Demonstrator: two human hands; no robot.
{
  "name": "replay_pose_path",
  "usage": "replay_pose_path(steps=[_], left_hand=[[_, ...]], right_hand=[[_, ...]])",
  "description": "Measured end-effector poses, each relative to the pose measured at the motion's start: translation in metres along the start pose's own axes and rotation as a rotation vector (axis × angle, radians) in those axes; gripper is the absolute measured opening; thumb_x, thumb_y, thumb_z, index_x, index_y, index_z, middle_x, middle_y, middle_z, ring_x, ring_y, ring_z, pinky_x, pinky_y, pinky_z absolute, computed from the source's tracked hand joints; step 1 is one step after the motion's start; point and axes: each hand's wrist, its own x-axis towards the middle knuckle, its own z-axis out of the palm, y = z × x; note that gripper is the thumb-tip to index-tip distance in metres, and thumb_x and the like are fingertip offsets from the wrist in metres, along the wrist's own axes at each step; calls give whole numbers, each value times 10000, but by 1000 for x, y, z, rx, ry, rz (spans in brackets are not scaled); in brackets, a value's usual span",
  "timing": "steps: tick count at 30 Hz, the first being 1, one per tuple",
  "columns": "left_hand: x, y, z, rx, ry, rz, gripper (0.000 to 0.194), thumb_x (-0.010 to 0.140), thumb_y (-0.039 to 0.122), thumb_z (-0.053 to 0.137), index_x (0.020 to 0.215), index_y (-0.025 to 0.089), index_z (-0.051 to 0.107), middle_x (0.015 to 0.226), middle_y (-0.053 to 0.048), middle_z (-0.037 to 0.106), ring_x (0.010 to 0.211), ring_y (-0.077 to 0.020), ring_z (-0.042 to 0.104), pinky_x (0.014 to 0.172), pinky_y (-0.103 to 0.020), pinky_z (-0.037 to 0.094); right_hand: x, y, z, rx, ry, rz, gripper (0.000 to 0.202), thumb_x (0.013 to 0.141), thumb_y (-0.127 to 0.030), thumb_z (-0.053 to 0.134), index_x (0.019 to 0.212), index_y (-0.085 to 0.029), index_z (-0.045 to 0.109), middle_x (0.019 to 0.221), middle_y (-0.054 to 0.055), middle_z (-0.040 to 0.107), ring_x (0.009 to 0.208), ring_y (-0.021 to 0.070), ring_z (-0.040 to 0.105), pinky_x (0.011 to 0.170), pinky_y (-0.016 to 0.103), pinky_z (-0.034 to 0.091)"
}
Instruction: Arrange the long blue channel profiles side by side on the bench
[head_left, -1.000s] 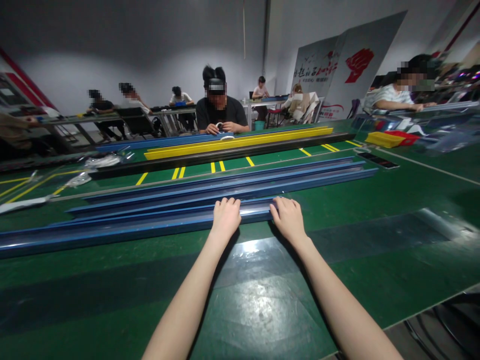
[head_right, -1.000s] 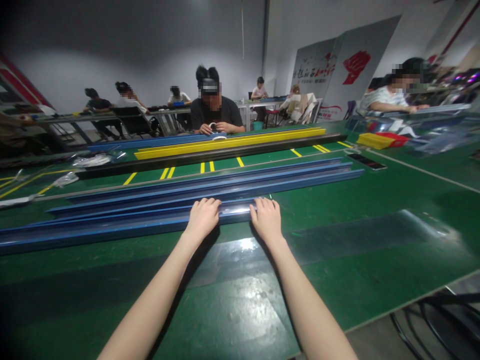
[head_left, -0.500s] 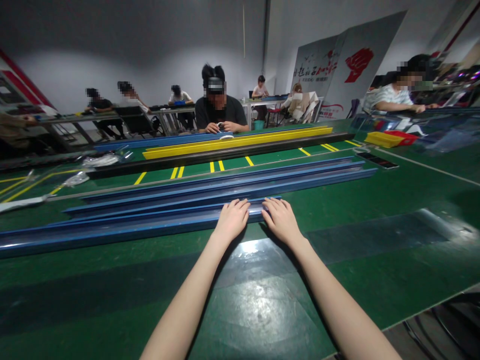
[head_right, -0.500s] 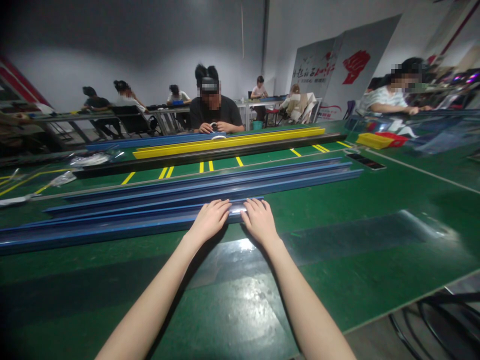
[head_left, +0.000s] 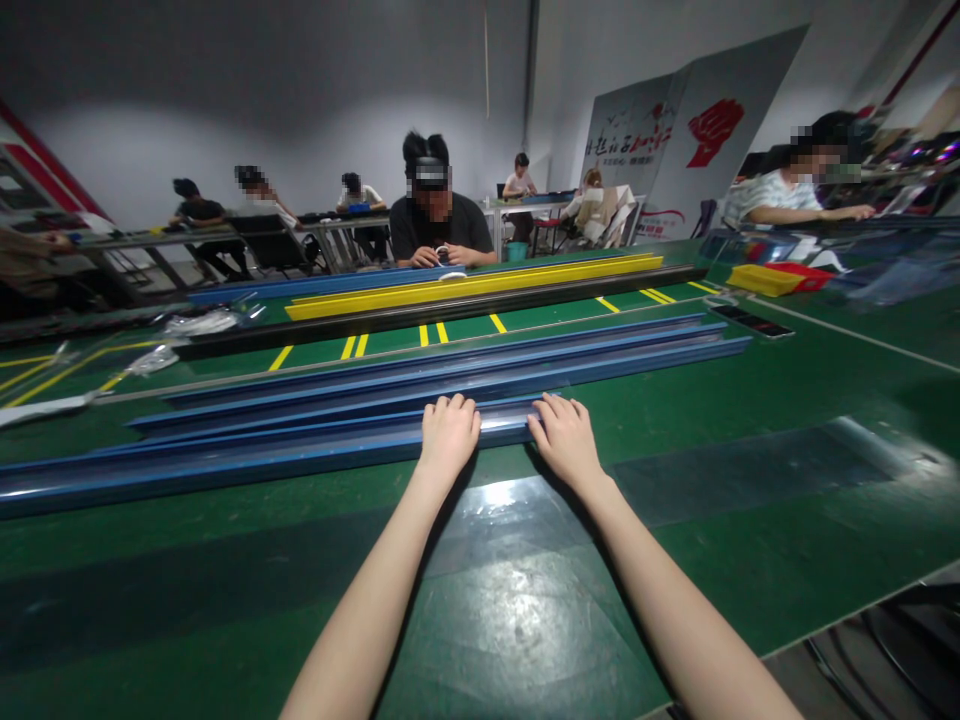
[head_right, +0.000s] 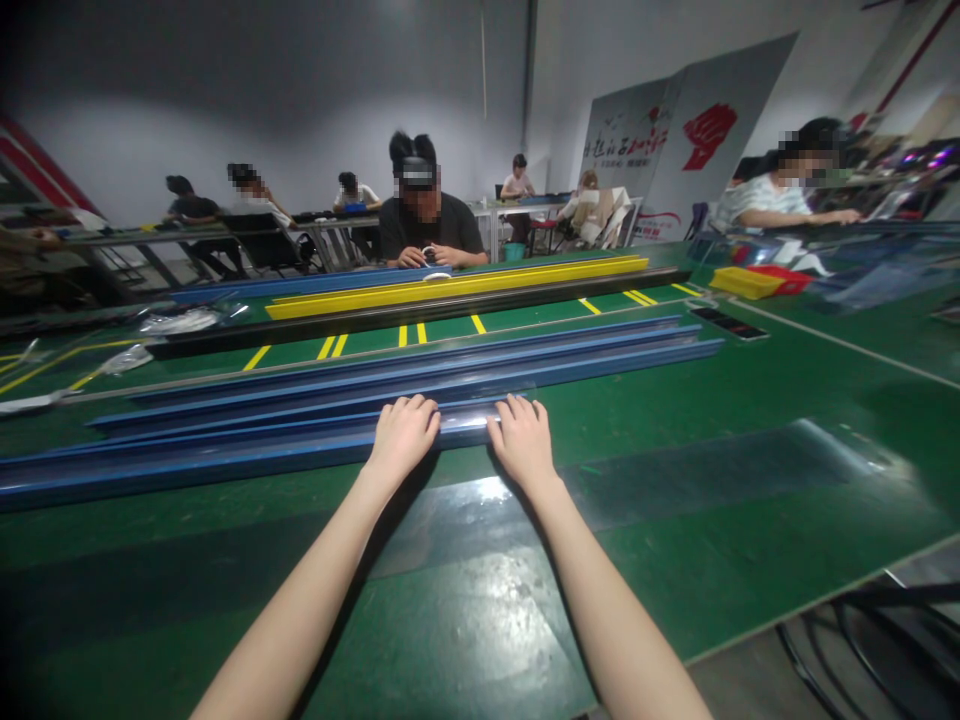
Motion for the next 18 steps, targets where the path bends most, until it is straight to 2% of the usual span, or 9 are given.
replay_pose_path(steps=[3,8,11,14,18], left_hand=[[1,1,3,-29,29,47,286,893,261,329,977,174,588,1060,-69,604,981,-225,501,784,-349,373],[0,6,11,-130,31,228,284,895,264,350,1063,184,565,1198,-30,565,1117,-197,442,865,-335,368],[0,8,14,-143,9,242,288,894,276,364,1089,182,554,1221,-35,554,1117,-193,448,876,-334,369],[-1,8,13,-138,2,223,292,893,307,376,1101,196,548,1224,-36,552,1098,-196,464,860,-338,377],[-1,9,11,-118,-11,224,313,890,362,382,1101,198,546,1226,-40,549,1094,-205,463,851,-342,378]], right_hand=[[-1,-3,2,-13,-14,-42,371,895,-353,315,1070,-149,571,1202,121,553,1131,233,455,956,393,257],[-2,-4,3,24,-38,-101,365,892,-351,328,1080,-153,569,1217,107,547,1143,235,442,960,388,259],[0,-3,0,87,-35,-111,341,886,-341,344,1065,-165,575,1177,96,575,1121,227,459,954,386,267],[3,3,-6,175,37,-25,317,878,-337,353,1021,-175,585,1127,91,596,1072,213,488,918,362,307],[7,18,-9,283,150,224,294,849,-311,359,958,-162,588,997,109,622,959,217,527,830,338,365]])
